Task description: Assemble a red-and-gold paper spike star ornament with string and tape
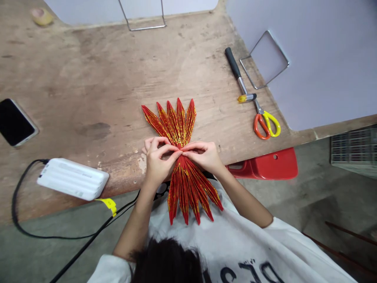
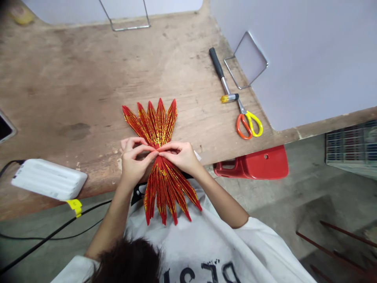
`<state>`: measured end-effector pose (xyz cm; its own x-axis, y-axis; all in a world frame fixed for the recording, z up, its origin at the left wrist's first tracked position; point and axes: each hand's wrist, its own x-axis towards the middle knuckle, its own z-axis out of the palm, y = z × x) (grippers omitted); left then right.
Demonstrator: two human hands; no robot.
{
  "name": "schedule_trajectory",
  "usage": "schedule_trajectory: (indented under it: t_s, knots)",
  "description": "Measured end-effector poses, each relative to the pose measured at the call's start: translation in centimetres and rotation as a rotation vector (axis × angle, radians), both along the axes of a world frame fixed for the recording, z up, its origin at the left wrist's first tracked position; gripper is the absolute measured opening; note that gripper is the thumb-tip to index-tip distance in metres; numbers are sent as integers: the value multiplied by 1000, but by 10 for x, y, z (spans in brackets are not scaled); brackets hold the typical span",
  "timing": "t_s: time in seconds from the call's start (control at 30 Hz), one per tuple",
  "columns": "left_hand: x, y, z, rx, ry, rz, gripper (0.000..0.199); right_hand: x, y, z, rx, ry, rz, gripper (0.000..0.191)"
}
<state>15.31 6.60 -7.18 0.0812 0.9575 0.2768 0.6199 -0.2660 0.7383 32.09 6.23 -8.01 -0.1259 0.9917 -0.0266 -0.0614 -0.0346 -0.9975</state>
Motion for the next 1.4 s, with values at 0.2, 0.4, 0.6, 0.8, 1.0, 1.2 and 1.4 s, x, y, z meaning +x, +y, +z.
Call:
schedule_trajectory:
  t_s: [0.2,0.4,0.6,0.8,1.0,1.2,1.4]
  knots:
    - [0,-1,-3,-54,-43,3,6,-2,1,1,-60,51,0,8]
    - [-5,-1,-5,-65,-39,-28,6,-1,-1,1,-41,-23,21,10]
    - [-5,0,-2,-79,-9,-47,7,3,-1,10,152,-221,31,6]
    - [-5,1,10,-100,74,-75,7,5,-1,21,362,-368,102,11]
    - [-7,5,19,-137,82,-170,7,9,-6,24,303,-324,115,15]
    - [-7,7,17,-123,52,-190,8,7,-7,17,151,-367,31,8]
    - [-6,7,14,-95,28,-193,8,-1,-9,12,119,-366,-7,9]
